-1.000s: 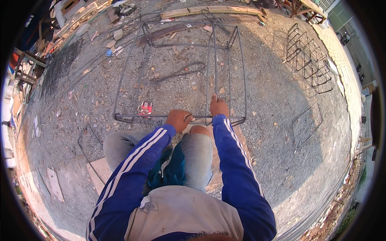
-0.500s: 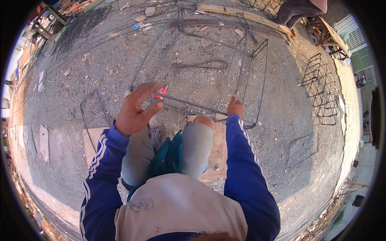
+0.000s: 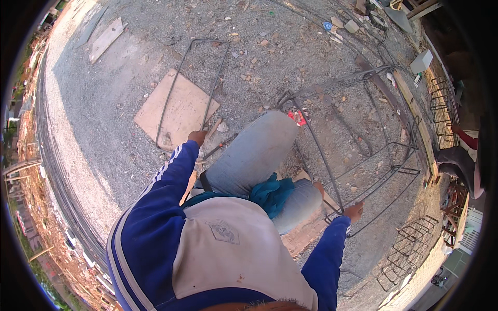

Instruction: The person assembles a rebar structure by lifting a metal cage and positioning a long rebar rod within it by hand.

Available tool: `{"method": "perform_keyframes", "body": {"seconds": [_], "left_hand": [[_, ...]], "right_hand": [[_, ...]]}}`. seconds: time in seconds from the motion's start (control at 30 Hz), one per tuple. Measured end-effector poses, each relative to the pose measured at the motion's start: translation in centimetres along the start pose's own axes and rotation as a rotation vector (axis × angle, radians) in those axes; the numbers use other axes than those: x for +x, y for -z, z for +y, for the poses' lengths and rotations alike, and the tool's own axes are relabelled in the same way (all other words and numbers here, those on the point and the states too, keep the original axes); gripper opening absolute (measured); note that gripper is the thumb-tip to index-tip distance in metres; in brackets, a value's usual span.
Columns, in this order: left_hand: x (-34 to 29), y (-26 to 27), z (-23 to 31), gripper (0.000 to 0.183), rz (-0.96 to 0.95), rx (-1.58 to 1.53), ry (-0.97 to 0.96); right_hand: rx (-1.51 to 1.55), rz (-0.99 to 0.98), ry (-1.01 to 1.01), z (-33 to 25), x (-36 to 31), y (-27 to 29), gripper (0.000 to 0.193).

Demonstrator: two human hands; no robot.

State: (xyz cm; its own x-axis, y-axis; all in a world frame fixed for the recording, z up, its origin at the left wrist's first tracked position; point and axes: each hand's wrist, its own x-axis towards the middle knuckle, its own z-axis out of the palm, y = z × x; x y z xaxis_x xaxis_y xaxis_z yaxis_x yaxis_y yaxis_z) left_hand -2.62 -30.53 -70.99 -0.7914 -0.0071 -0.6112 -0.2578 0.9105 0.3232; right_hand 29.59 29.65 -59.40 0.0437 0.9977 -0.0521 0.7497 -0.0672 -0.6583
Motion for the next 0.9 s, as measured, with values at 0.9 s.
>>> {"method": "perform_keyframes", "body": {"seconds": [0.9], "left_hand": [[18.4,-6.5,-5.8,0.091,-0.086,-0.310,0.216]], "right_hand": [[-0.497,0.147,-0.086,-2.9,-4.1,-0.6,0.087]]}}
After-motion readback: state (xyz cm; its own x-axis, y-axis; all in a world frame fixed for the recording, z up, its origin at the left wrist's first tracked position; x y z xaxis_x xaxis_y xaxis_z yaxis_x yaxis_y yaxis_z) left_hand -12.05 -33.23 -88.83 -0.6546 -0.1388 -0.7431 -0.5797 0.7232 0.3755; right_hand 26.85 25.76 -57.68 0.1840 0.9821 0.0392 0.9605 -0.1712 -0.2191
